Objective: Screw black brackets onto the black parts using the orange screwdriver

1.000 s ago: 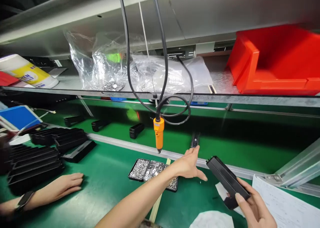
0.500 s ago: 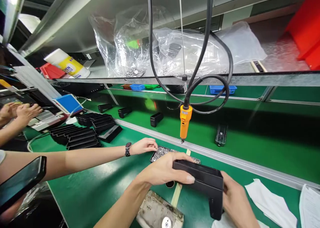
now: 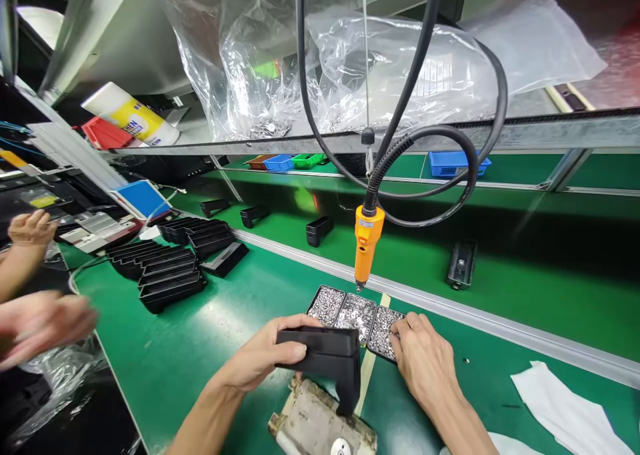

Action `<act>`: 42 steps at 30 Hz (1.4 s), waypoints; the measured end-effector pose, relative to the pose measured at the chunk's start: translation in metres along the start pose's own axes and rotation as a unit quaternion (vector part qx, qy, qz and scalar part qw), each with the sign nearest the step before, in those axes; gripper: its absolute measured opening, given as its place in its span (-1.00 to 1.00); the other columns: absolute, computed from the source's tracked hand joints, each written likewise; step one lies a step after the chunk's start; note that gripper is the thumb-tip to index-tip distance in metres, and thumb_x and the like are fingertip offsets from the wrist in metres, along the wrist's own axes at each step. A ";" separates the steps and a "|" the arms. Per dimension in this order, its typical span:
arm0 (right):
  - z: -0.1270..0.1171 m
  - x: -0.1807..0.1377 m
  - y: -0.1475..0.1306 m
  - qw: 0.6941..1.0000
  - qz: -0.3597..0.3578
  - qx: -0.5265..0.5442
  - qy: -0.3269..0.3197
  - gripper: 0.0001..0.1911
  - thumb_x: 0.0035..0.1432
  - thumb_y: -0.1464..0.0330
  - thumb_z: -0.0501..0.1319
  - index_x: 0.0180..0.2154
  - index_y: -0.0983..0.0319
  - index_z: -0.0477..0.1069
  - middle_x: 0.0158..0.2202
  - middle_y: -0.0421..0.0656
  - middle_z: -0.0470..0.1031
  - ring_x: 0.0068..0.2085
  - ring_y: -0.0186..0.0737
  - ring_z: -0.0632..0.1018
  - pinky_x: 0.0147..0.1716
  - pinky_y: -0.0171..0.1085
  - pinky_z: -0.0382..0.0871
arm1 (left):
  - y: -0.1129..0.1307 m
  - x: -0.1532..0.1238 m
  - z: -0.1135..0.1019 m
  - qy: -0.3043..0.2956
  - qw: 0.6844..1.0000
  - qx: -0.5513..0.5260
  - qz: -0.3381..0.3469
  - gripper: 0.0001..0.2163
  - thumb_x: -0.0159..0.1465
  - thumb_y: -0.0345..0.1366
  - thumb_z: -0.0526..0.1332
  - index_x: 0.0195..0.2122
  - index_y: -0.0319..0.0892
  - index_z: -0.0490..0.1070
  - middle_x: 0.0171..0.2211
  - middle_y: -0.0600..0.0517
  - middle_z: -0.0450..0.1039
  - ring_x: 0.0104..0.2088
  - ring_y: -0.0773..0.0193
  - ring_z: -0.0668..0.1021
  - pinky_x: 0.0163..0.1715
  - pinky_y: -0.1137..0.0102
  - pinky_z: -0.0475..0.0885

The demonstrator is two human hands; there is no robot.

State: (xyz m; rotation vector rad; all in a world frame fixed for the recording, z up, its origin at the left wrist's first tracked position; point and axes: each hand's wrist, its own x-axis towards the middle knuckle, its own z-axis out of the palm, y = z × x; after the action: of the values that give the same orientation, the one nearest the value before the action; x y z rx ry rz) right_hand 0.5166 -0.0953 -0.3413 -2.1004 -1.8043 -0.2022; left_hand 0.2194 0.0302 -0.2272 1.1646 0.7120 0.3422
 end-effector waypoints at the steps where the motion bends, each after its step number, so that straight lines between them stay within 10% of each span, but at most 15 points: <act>1: 0.000 0.000 0.000 1.000 -0.005 -0.011 0.002 -0.85 0.42 0.30 0.33 -0.19 0.24 0.46 -0.22 -0.19 0.44 -0.18 -0.21 0.52 -0.24 -0.25 0.50 | 0.000 0.002 -0.004 0.002 1.000 -0.001 0.012 -0.35 0.03 0.00 0.61 0.04 -0.28 0.56 -0.22 -0.12 0.59 -0.36 0.24 0.60 -0.44 0.46 0.50; 17: -0.018 0.001 -0.016 0.999 -0.031 -0.006 -0.006 -0.88 0.46 0.31 0.25 -0.16 0.22 0.47 -0.21 -0.17 0.45 -0.18 -0.20 0.50 -0.37 -0.32 0.36 | -0.025 0.029 -0.052 0.057 0.988 -0.089 0.108 -0.52 0.32 -0.09 0.44 0.12 -0.34 0.51 -0.22 -0.18 0.63 -0.28 0.17 0.65 -0.31 0.40 0.51; 28: -0.019 -0.003 -0.019 0.998 0.004 0.051 0.041 -0.53 0.60 0.04 0.02 -0.14 0.20 0.53 -0.19 -0.16 0.58 -0.16 -0.18 0.59 -0.23 -0.22 0.43 | -0.037 0.033 -0.063 0.060 0.982 -0.138 0.117 -0.54 0.29 -0.11 0.46 0.06 -0.36 0.52 -0.21 -0.18 0.62 -0.28 0.15 0.66 -0.32 0.38 0.52; 42: -0.057 -0.029 -0.069 0.992 0.023 0.072 0.100 -0.78 0.56 0.17 0.16 -0.10 0.09 0.52 -0.21 -0.26 0.62 -0.24 -0.19 0.62 -0.18 -0.20 0.42 | -0.037 0.030 -0.060 0.058 0.981 -0.152 0.109 -0.52 0.22 -0.11 0.50 0.03 -0.34 0.52 -0.25 -0.15 0.63 -0.31 0.12 0.68 -0.36 0.37 0.50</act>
State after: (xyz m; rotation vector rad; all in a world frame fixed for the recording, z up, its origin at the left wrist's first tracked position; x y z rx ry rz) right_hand 0.4513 -0.1351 -0.2864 -1.9454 -1.6036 -0.2539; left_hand 0.1972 0.0763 -0.2836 0.9362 0.6079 0.6843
